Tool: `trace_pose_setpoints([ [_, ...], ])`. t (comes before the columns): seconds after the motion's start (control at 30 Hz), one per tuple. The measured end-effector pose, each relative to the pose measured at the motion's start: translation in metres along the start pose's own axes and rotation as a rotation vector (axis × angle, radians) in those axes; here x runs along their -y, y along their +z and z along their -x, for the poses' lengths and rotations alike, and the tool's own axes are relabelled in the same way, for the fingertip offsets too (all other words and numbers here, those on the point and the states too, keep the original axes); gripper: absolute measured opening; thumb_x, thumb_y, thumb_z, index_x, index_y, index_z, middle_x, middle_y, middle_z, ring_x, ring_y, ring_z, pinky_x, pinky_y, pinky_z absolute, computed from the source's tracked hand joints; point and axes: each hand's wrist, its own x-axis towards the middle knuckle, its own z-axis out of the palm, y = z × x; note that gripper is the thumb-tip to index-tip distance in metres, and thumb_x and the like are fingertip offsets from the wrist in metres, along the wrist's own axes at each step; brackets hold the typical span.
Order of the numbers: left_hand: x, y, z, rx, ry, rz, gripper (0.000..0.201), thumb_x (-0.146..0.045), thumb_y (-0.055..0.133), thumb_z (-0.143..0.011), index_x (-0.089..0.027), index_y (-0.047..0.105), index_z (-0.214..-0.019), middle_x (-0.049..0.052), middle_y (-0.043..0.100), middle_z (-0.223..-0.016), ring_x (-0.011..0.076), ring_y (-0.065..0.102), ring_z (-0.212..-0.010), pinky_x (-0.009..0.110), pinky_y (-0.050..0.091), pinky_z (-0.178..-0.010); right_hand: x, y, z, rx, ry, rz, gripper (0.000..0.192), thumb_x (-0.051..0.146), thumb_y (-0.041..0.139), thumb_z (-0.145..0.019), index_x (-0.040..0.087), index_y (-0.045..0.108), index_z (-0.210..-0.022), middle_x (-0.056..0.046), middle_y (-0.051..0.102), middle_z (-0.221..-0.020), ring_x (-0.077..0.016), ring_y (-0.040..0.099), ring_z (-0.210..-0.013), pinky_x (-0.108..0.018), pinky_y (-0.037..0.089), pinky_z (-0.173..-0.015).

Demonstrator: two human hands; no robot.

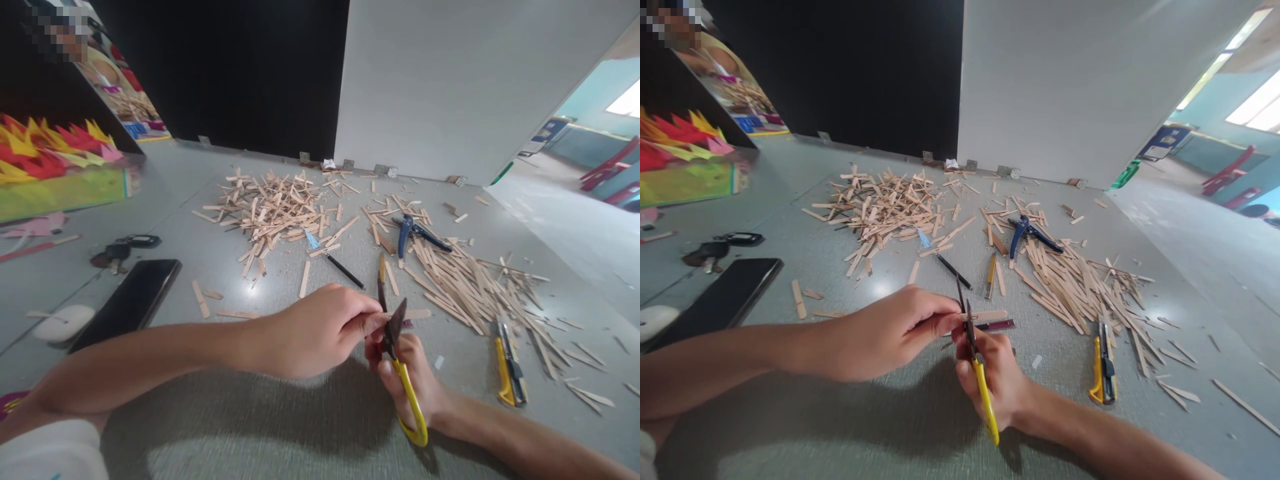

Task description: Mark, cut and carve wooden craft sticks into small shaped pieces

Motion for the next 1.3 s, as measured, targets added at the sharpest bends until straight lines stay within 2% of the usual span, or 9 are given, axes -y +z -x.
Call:
trace_pose_setpoints([
  [0.4,0.002,0.001,0.002,0.013,-0.008,-0.006,0.034,-0.017,0.049,-0.110,-0.018,0.059,-0.077,-0.003,0.066,-0.072,0.0115,0.061,-0.071,0.022,0.042,-0.070,-0.002,0.000,-0.001,-0.005,-0.040,0.004,0.048,0.060,0.040,-0.109,0.024,0.050,-0.079,0.003,0.051,-0.064,-0.0130,0.044,-0.051,-0.027,0.037,-0.048],
  [0.7,0.003,0.004,0.004,-0.020,0.005,-0.050,0.032,-0.015,0.048,-0.108,-0.018,0.058,-0.078,-0.005,0.057,-0.066,0.0094,0.049,-0.060,0.022,0.037,-0.063,-0.002,-0.001,-0.001,0.006,-0.031,0.024,0.032,0.044,0.046,-0.105,0.024,0.049,-0.079,0.005,0.049,-0.062,-0.0120,0.042,-0.049,-0.025,0.036,-0.047],
  [0.9,0.007,0.006,0.003,-0.041,0.004,-0.058,0.032,-0.017,0.046,-0.108,-0.018,0.060,-0.079,-0.005,0.055,-0.066,0.0098,0.045,-0.058,0.023,0.035,-0.062,-0.003,-0.001,0.000,0.016,0.005,0.030,0.049,0.061,0.040,-0.108,0.024,0.051,-0.078,0.004,0.049,-0.059,-0.0128,0.043,-0.048,-0.026,0.039,-0.048],
  [1.0,0.007,0.004,0.001,-0.081,-0.019,-0.061,0.035,-0.019,0.046,-0.109,-0.018,0.056,-0.075,-0.005,0.052,-0.063,0.0098,0.044,-0.057,0.023,0.034,-0.060,0.006,-0.004,0.000,0.038,0.096,0.006,0.057,0.071,0.036,-0.108,0.023,0.053,-0.081,0.000,0.054,-0.066,-0.0150,0.048,-0.055,-0.028,0.043,-0.053],
  [1.07,0.005,0.001,0.000,-0.080,-0.033,-0.053,0.036,-0.019,0.046,-0.109,-0.018,0.057,-0.075,-0.006,0.051,-0.062,0.0094,0.044,-0.057,0.022,0.034,-0.060,0.014,-0.008,0.000,0.056,0.164,-0.036,0.060,0.075,0.037,-0.106,0.022,0.058,-0.091,-0.002,0.058,-0.075,-0.0167,0.051,-0.062,-0.029,0.047,-0.057],
  [1.2,-0.002,-0.005,0.000,-0.029,-0.036,0.011,0.033,-0.017,0.048,-0.109,-0.017,0.062,-0.079,-0.005,0.057,-0.066,0.0092,0.049,-0.060,0.021,0.037,-0.061,0.033,-0.019,-0.005,0.128,0.234,-0.105,0.064,0.083,0.043,-0.101,0.022,0.062,-0.111,-0.005,0.062,-0.087,-0.0204,0.057,-0.073,-0.031,0.053,-0.063],
  [1.3,-0.003,-0.005,0.001,-0.008,-0.018,0.097,0.035,-0.017,0.048,-0.110,-0.017,0.060,-0.077,-0.003,0.064,-0.069,0.0094,0.055,-0.062,0.021,0.038,-0.060,0.046,-0.025,-0.009,0.145,0.262,-0.143,0.064,0.083,0.045,-0.100,0.023,0.064,-0.107,-0.007,0.064,-0.092,-0.0226,0.061,-0.078,-0.033,0.055,-0.068],
])
